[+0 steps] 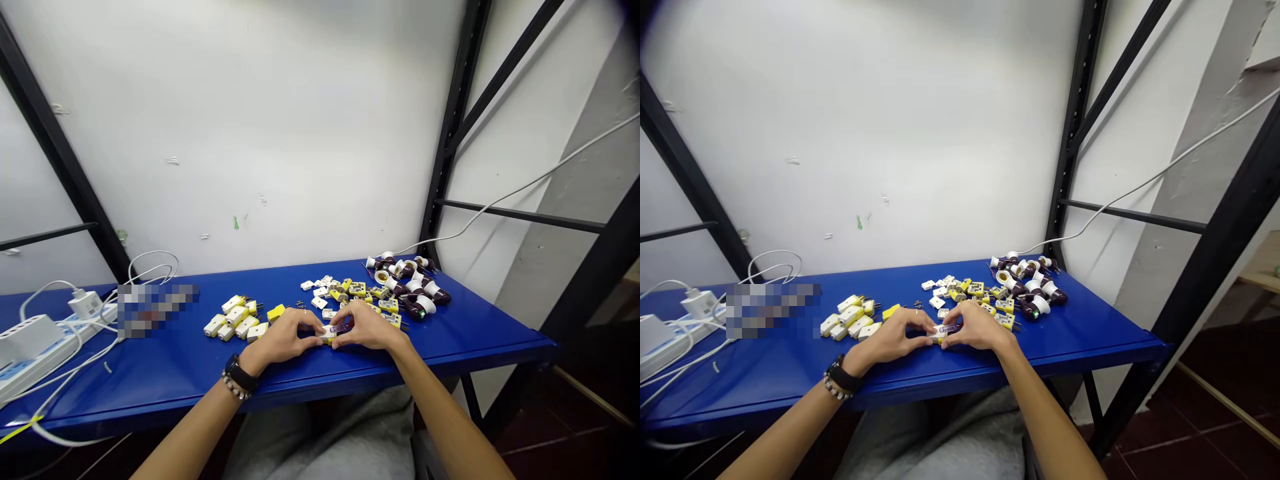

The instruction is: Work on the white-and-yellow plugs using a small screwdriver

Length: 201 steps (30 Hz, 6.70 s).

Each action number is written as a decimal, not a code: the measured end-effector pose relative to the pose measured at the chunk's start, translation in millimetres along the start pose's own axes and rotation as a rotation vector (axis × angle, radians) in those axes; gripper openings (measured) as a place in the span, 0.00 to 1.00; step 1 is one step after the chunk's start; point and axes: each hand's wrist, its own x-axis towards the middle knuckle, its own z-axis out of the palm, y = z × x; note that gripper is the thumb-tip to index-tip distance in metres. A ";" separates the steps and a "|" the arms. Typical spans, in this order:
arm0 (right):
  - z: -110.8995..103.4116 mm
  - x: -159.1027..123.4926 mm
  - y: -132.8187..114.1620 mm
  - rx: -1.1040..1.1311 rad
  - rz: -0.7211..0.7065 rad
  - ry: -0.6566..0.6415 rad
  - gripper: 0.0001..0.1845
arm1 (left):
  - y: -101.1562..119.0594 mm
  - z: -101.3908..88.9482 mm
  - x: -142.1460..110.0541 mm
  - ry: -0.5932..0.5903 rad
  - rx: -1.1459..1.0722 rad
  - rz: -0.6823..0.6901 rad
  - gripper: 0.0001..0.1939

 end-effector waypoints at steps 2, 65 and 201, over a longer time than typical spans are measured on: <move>0.5 -0.1 -0.1 -0.024 -0.008 0.004 0.21 | -2.6 1.1 0.6 -0.005 -0.030 0.007 0.07; -5.1 4.7 -5.8 0.343 -0.165 0.645 0.12 | -19.1 -34.9 15.3 -0.155 0.766 -0.225 0.12; 33.5 12.0 -36.9 0.433 -0.139 0.547 0.16 | -2.0 12.1 20.0 0.095 0.151 0.017 0.11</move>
